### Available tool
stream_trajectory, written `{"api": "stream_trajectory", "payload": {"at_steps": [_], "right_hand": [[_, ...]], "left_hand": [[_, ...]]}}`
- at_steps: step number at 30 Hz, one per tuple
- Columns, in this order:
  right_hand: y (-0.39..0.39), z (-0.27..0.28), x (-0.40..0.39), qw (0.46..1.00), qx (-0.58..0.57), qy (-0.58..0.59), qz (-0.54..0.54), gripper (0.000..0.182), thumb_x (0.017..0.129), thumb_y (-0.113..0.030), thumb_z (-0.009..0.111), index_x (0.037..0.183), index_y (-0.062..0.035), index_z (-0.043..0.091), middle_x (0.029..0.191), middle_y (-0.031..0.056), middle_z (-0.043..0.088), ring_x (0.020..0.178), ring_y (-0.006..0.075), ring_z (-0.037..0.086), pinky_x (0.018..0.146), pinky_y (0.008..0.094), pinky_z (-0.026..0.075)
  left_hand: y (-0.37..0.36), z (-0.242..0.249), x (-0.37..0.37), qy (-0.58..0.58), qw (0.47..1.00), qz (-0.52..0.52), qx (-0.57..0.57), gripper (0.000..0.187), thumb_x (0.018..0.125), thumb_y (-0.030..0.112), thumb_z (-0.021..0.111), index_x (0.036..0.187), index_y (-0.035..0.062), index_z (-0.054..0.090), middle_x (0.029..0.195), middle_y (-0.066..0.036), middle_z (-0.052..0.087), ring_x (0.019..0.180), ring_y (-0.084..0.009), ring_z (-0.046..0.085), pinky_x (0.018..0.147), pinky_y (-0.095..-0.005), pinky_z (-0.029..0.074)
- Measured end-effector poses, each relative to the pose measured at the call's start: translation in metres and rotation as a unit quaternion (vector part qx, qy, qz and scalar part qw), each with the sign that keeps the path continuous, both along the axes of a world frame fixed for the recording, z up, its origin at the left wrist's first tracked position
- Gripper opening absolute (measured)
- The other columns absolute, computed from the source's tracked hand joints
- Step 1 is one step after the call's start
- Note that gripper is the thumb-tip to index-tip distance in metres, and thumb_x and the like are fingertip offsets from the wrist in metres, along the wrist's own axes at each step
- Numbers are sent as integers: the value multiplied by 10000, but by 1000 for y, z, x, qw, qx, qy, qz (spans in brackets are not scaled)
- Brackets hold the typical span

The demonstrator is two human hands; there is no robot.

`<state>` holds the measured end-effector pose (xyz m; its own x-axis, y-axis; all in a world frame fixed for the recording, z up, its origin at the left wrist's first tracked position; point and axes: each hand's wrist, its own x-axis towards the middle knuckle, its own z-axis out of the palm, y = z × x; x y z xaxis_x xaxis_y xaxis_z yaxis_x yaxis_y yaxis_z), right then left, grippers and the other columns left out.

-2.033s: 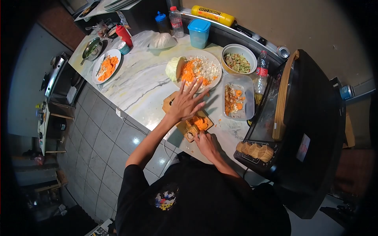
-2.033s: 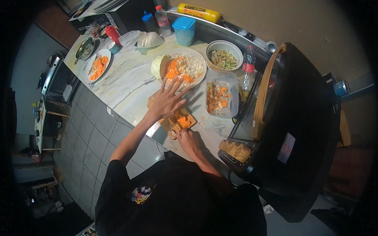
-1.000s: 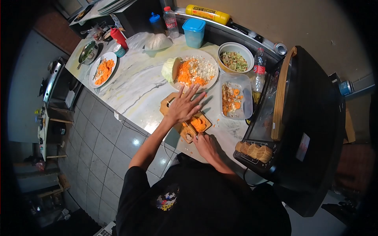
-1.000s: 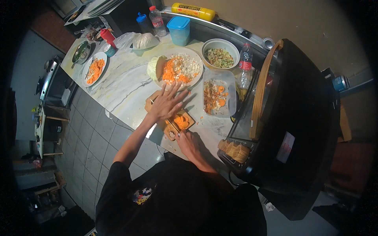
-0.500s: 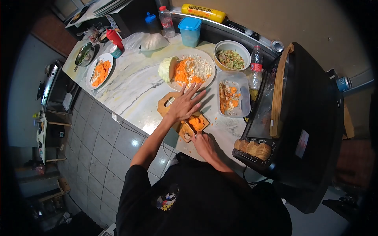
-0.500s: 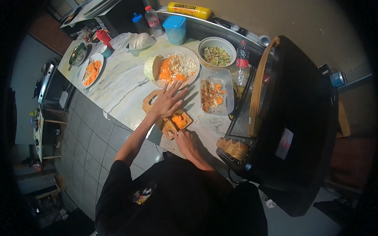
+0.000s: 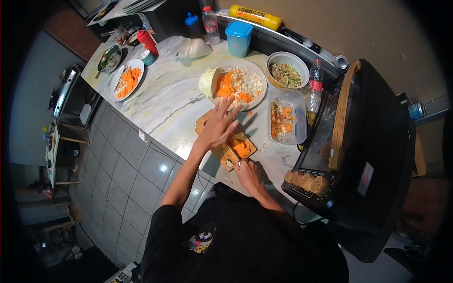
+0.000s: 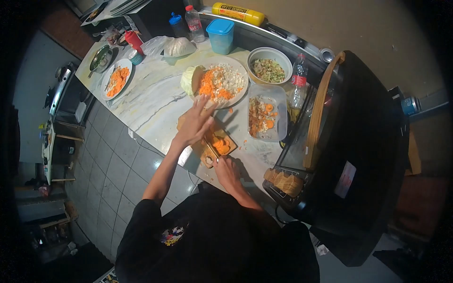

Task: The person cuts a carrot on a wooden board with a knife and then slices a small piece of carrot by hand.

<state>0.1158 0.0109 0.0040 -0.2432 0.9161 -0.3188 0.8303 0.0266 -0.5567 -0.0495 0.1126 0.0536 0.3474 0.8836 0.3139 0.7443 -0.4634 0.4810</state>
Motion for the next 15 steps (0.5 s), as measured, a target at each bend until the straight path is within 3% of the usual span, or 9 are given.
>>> {"api": "stream_trajectory", "payload": {"at_steps": [2,6,10,12,13,15], "right_hand": [[-1,2,0,1000,23,-15,-2,346,900,-303,458,831,12,584,814,256,605,785,410,604,691,478,485],[-1,5,0,1000,8,-4,-18,329,893,-293,477,822,8,590,811,252,607,786,405,606,686,475,485],[2,8,1,1000,19,2,-12,305,883,-268,495,822,14,594,797,243,610,778,401,608,679,473,485],[1,9,2,1000,12,-1,-9,296,880,-261,499,828,15,594,799,242,610,780,402,608,679,472,485],[1,7,3,1000,8,0,-7,303,882,-266,493,831,14,595,807,245,609,785,402,606,684,473,483],[3,4,2,1000,9,3,-8,310,885,-272,486,834,13,596,816,248,608,790,403,604,689,473,481]], "left_hand": [[10,-42,1,95,992,-46,-66,526,943,383,317,1392,109,309,1447,-218,200,1357,-341,169,1116,-447,108],[8,-40,10,123,986,-76,-78,579,940,445,270,1430,142,209,1463,-213,156,1365,-330,143,1119,-439,75],[7,-39,10,99,989,-75,-85,579,939,447,273,1426,137,224,1469,-207,143,1371,-328,118,1120,-437,59],[9,-34,4,-57,993,-54,-84,548,942,416,303,1399,113,301,1463,-198,178,1364,-328,160,1113,-425,102],[6,-29,-1,-57,994,-53,-83,548,942,416,303,1399,113,301,1463,-198,178,1364,-328,160,1113,-425,102],[0,-16,-10,-204,977,33,-61,448,923,315,438,1293,62,460,1301,-197,422,1225,-303,414,1028,-393,300]]}}
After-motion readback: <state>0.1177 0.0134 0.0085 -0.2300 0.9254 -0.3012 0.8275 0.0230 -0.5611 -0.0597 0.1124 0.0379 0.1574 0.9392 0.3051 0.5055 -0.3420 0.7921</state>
